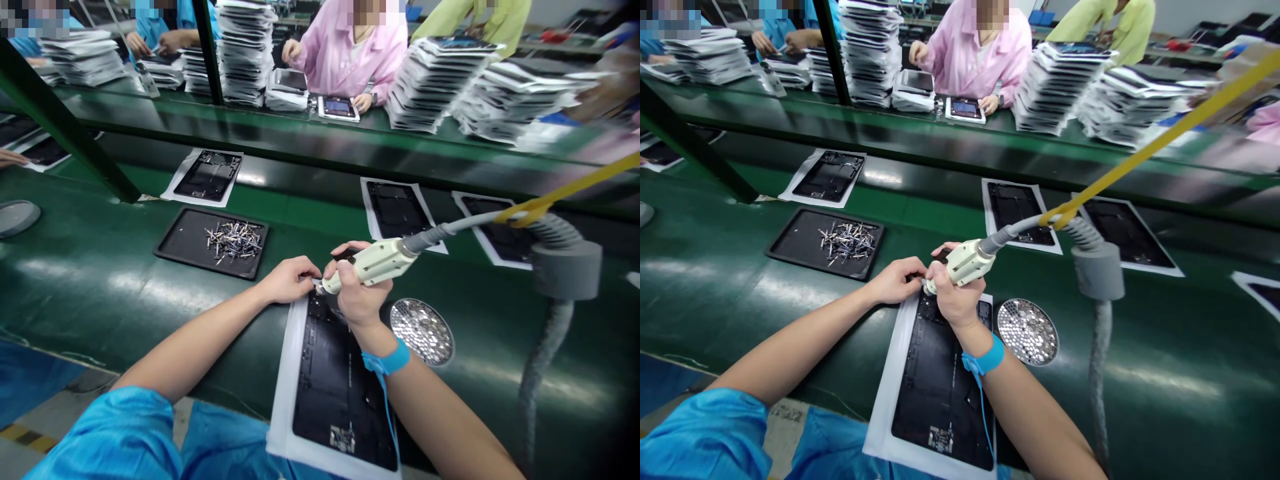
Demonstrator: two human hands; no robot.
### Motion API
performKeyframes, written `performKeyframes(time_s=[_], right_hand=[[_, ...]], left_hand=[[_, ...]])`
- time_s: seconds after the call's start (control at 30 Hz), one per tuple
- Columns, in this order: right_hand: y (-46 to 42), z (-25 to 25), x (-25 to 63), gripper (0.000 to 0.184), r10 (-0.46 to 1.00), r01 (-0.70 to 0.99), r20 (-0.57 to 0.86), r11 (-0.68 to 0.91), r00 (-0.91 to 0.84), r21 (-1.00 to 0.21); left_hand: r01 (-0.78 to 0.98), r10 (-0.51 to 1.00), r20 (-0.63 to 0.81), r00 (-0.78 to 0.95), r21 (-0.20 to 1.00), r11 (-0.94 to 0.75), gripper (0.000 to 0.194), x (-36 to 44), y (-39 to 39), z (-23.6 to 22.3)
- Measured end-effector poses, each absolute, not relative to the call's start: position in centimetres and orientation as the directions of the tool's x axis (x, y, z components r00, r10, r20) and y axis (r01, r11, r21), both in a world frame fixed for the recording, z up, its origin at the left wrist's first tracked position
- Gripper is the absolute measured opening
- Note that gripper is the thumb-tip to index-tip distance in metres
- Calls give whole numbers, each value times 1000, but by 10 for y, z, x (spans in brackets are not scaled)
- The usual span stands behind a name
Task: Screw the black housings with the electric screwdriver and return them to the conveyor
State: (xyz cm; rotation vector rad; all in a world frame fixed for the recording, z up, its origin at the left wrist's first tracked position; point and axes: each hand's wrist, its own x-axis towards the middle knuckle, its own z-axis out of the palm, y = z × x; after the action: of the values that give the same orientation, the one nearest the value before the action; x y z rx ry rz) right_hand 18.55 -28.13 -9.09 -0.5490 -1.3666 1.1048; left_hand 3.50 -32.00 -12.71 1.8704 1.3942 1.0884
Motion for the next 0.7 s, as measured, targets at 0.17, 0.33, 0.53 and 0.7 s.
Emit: performKeyframes(time_s=[0.17,0.33,0.53,0.7], right_hand=[[-280,-81,189,22,853,-292,512,466,-104,-835],[-282,-77,188,21,850,-320,516,463,-103,-827],[-282,-78,186,21,839,-353,533,469,-107,-810],[-280,-79,187,20,838,-360,538,476,-94,-803]], left_hand=[[532,909,338,244,737,-417,15,36,-322,-129],[590,925,296,238,712,-380,9,39,-322,-130],[574,914,295,277,713,-404,12,38,-321,-131],[588,925,256,281,715,-377,6,37,-322,-129]])
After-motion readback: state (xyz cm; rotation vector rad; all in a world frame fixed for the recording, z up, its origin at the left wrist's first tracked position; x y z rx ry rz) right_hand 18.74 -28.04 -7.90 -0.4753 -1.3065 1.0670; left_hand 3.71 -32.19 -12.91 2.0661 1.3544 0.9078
